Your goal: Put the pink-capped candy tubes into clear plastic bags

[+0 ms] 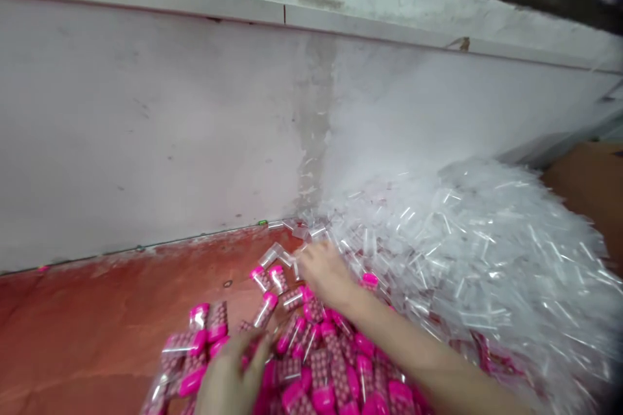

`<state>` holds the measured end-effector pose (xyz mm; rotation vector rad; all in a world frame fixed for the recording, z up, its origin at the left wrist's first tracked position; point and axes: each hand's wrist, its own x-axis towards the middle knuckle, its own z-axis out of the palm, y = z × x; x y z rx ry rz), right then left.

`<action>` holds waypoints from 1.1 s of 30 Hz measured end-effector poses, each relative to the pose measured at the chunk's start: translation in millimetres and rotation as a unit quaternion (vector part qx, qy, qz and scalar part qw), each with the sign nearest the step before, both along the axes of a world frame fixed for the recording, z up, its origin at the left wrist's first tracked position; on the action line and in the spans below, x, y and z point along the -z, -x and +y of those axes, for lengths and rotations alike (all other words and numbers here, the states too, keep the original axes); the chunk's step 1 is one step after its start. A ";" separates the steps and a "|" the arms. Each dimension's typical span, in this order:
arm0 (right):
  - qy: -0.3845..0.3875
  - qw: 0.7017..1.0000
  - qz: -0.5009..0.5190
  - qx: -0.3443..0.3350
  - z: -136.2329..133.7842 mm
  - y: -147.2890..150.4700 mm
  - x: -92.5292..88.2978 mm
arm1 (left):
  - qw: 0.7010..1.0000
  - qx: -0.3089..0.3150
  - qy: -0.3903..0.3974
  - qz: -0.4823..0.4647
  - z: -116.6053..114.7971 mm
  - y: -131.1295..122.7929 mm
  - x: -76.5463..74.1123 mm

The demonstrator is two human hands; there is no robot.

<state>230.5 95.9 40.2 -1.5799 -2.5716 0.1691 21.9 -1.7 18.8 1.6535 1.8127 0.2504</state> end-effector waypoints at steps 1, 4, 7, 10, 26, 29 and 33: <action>-0.028 0.998 -0.014 0.053 -3.0 -35.5 -14.0 | 0.999 -0.019 -0.023 0.012 20.4 -0.3 -0.1; -0.142 0.956 -0.076 0.247 -20.5 -129.5 -46.0 | 0.995 -0.018 -0.075 0.066 70.8 -19.8 7.7; -0.193 0.920 -0.099 0.326 -40.9 -162.8 -47.1 | 0.987 -0.044 -0.098 0.118 93.2 -48.8 27.0; -0.070 0.977 -0.010 0.201 -48.8 -128.3 -18.2 | 0.975 -0.078 -0.087 0.189 95.0 -61.3 44.9; 0.146 0.989 -0.018 0.030 19.8 -44.1 52.3 | 0.984 0.148 0.048 0.088 39.1 -44.7 15.8; 0.154 0.987 -0.002 0.049 23.2 -45.3 55.7 | 0.992 0.093 0.025 0.076 52.7 -59.6 17.8; 0.159 0.985 0.019 0.066 19.0 -47.3 48.1 | 0.985 0.101 0.001 0.141 64.0 -84.9 28.8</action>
